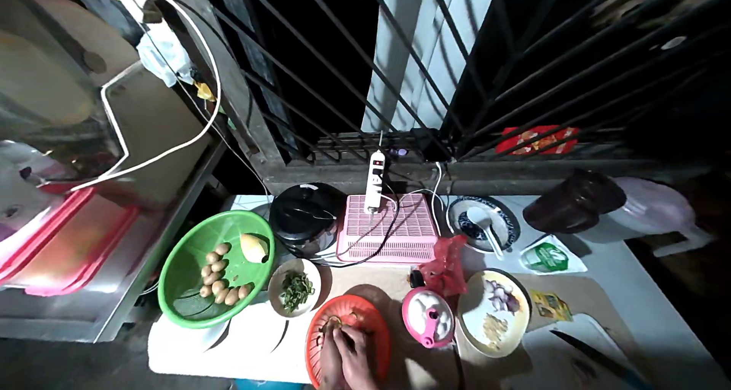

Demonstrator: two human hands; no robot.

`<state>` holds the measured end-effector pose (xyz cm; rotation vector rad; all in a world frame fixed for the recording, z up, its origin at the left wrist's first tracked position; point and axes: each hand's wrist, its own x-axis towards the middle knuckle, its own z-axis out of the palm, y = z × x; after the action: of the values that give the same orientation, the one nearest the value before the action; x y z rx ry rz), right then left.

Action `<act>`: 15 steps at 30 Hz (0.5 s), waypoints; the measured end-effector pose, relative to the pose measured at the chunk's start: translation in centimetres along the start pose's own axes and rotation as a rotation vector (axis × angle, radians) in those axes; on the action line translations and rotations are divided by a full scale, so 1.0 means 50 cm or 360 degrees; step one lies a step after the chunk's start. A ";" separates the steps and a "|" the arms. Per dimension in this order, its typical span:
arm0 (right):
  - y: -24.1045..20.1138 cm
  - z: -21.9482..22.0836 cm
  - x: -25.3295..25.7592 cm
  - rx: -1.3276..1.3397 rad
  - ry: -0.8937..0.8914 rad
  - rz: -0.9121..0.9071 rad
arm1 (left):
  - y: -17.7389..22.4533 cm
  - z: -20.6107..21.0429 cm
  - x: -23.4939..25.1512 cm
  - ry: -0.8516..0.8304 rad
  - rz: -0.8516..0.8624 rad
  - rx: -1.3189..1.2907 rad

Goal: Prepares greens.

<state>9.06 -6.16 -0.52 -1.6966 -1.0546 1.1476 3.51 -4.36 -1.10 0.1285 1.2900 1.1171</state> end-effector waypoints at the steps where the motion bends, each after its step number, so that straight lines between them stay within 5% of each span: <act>1: -0.010 -0.004 -0.001 -0.0087 -0.0012 -0.0051 | 0.000 -0.003 -0.004 -0.0112 -0.0057 -0.0159; 4: -0.011 -0.005 -0.002 -0.0262 -0.0039 -0.0236 | 0.034 -0.006 -0.030 -0.0399 -0.0342 -0.0477; 10: -0.041 -0.013 -0.022 -0.0403 -0.0298 -0.0332 | 0.047 -0.039 -0.015 -0.0585 -0.0397 -0.0465; 15: -0.268 -0.127 -0.042 -0.0734 -0.0889 0.0331 | 0.069 -0.002 -0.049 -0.0614 -0.0447 -0.0314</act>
<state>12.03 -4.88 14.12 -1.9161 -1.6103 1.6698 1.72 -4.38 2.74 0.0126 0.8207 0.9173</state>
